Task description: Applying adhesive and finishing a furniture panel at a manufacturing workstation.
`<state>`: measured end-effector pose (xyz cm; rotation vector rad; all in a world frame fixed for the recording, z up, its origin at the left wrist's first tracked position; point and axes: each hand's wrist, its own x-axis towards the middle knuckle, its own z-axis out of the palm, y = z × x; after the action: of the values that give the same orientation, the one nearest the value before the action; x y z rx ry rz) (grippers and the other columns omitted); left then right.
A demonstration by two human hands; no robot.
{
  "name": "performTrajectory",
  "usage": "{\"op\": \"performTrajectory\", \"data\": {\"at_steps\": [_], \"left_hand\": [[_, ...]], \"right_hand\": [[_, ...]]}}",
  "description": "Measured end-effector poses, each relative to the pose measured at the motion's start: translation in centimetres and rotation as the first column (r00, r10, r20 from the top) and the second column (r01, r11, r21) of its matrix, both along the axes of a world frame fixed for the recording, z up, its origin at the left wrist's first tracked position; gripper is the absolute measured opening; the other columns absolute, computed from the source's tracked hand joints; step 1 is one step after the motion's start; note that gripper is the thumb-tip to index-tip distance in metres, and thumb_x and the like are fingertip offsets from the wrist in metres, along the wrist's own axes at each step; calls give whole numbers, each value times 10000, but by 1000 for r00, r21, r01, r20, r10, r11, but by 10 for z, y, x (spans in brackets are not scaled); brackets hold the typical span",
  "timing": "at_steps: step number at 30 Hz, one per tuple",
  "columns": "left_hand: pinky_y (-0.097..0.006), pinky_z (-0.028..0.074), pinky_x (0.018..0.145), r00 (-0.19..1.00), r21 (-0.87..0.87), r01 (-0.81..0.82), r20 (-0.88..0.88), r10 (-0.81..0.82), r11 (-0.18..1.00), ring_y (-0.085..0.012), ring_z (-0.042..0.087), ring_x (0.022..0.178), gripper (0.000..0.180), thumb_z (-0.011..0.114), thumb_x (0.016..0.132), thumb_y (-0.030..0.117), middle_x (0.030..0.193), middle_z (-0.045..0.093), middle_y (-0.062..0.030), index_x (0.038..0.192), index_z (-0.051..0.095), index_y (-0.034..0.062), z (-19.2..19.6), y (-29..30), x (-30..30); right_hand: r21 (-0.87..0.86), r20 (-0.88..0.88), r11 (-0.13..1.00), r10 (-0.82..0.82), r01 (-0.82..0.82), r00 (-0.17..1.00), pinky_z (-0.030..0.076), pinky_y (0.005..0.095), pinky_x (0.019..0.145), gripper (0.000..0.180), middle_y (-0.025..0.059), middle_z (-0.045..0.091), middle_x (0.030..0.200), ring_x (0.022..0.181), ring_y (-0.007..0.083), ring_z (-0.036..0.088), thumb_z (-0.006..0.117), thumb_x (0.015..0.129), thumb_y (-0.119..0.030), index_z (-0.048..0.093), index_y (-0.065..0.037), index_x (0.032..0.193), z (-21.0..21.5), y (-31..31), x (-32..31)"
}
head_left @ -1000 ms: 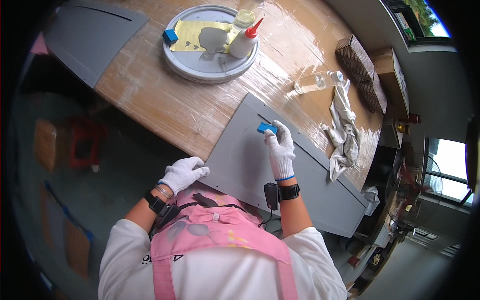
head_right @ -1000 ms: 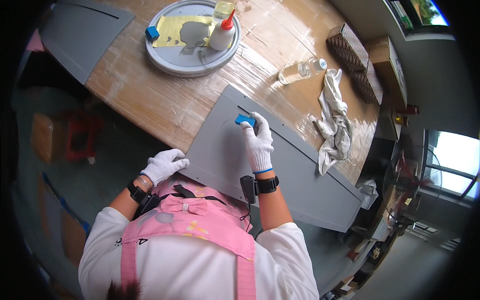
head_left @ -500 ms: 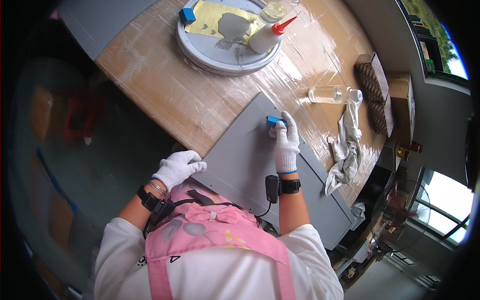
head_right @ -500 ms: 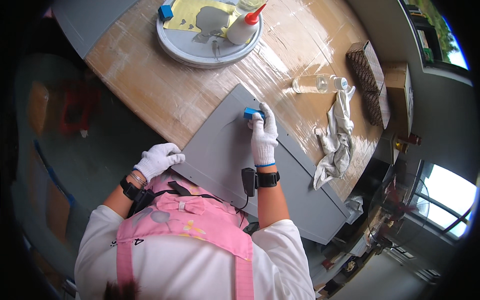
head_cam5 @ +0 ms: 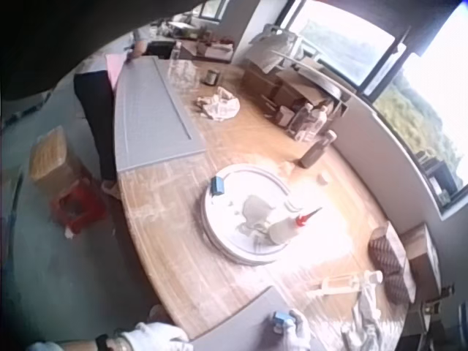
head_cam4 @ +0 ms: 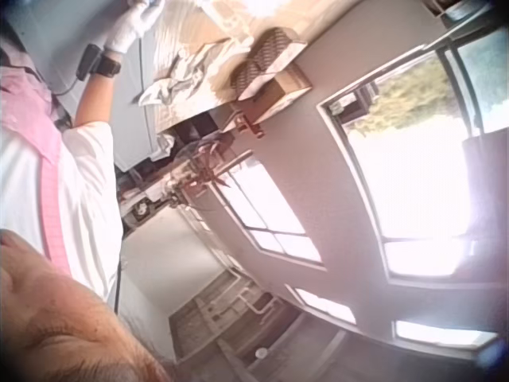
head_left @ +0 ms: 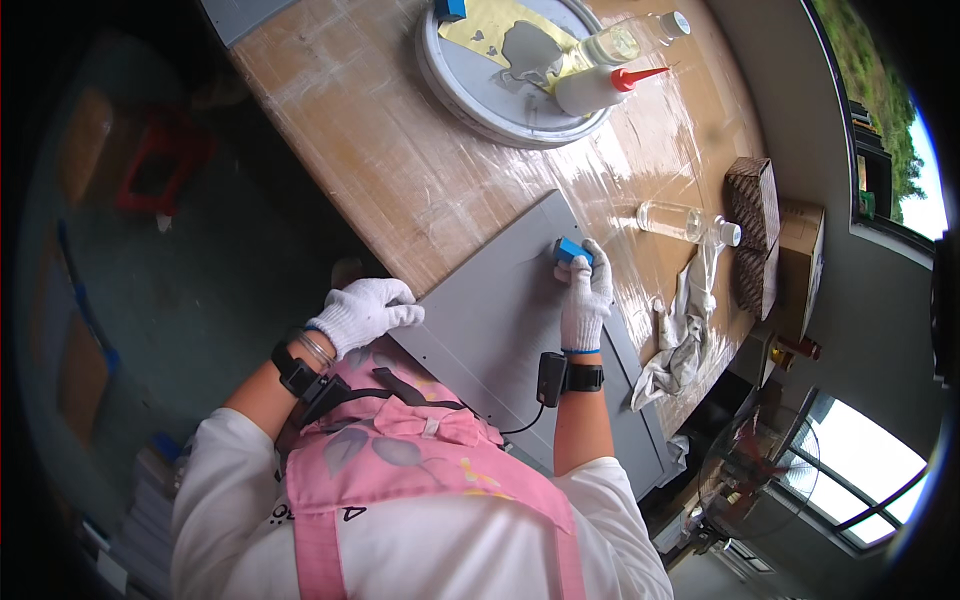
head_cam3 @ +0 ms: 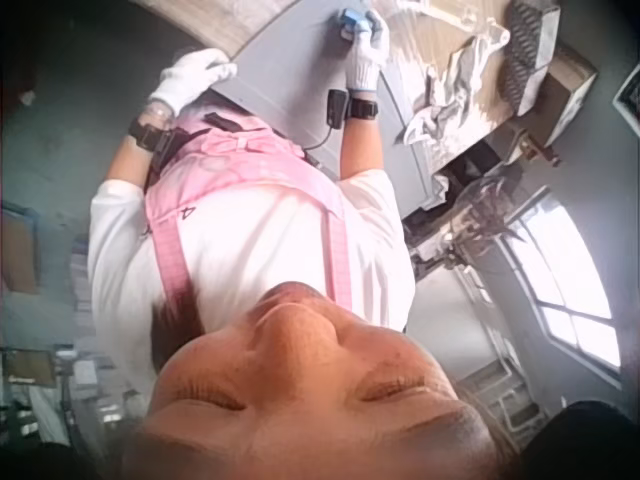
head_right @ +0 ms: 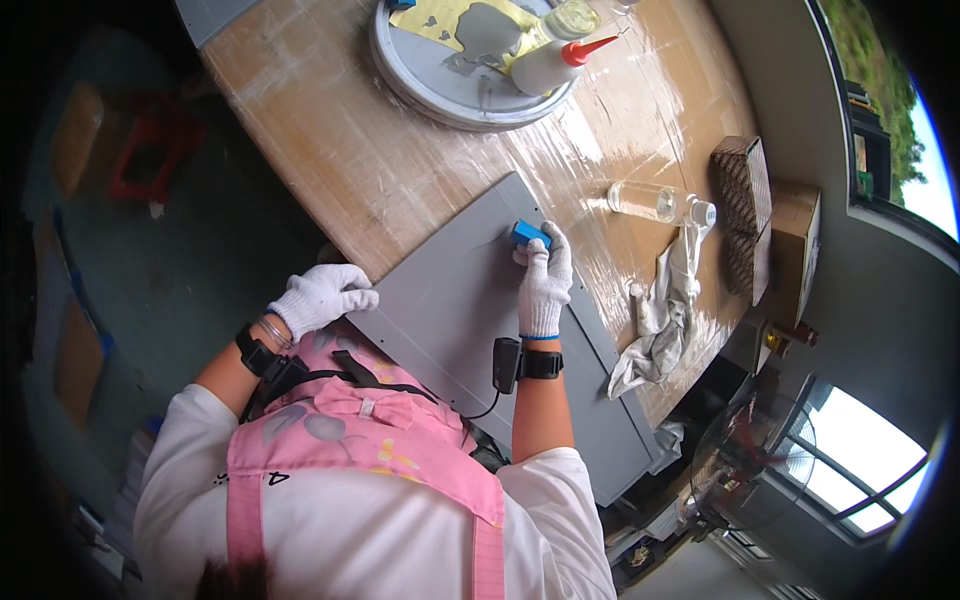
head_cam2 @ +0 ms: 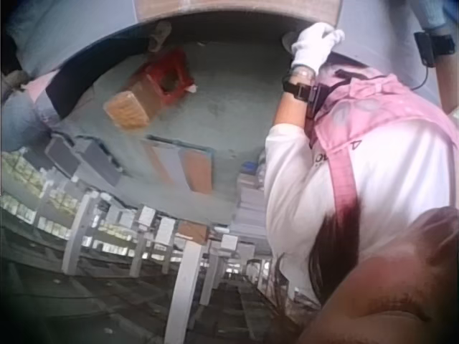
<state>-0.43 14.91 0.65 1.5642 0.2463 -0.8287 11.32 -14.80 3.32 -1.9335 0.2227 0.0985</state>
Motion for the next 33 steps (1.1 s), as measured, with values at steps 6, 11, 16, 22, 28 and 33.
{"op": "performTrajectory", "data": {"at_steps": [6, 11, 16, 22, 28, 33], "left_hand": [[-304, 514, 778, 1000, 61, 19, 7, -20, 998, -133, 650, 842, 274, 703, 909, 303, 876, 712, -50, 967, 672, 37, 2, 0, 1], [-304, 513, 791, 1000, 13, -11, 17, 11, 1000, -139, 651, 850, 287, 710, 903, 320, 877, 711, -61, 973, 676, 45, -9, -1, -4], [-287, 515, 763, 999, -17, -41, -16, 41, 999, -112, 632, 827, 251, 706, 911, 256, 880, 707, -44, 983, 666, 19, -1, -1, -2], [-279, 508, 752, 1000, 22, -7, -27, 8, 1000, -102, 616, 820, 247, 706, 913, 247, 876, 700, -41, 982, 661, 13, 7, -1, 2], [-283, 499, 751, 999, 67, 31, -29, -29, 997, -104, 606, 820, 283, 715, 905, 283, 869, 693, -39, 987, 665, 17, 16, 0, 6], [-295, 499, 753, 1000, 51, 9, -26, -8, 999, -117, 606, 811, 329, 718, 896, 329, 859, 687, -45, 998, 666, 20, 12, 1, 3]], "right_hand": [[-48, 67, 999, -2, 5, 998, 538, 253, 750, 340, 109, 600, 1085, 856, 132, 627, 558, 978, -99, 513, 22, 1293, -9, 1, 1], [-240, 182, 970, 93, -47, 979, 543, 286, 785, 348, 111, 618, 1108, 862, 140, 635, 589, 955, -65, 516, 25, 1284, -18, 0, 0], [-500, 357, 861, 300, -90, 885, 545, 323, 823, 346, 136, 628, 1107, 887, 188, 654, 610, 910, 1, 540, 6, 1249, -14, 7, -2], [-590, 433, 806, 362, -44, 825, 548, 346, 810, 373, 157, 634, 1030, 879, 277, 673, 630, 843, 64, 559, -8, 1202, -9, 8, 3], [-543, 406, 826, 418, -154, 812, 558, 363, 765, 433, 162, 637, 1017, 868, 305, 677, 676, 786, 67, 564, -19, 1195, -9, 9, 0], [-465, 374, 875, 330, -133, 867, 563, 365, 748, 436, 161, 630, 1013, 855, 299, 678, 672, 764, 89, 571, -17, 1175, -3, 13, -1]]}}
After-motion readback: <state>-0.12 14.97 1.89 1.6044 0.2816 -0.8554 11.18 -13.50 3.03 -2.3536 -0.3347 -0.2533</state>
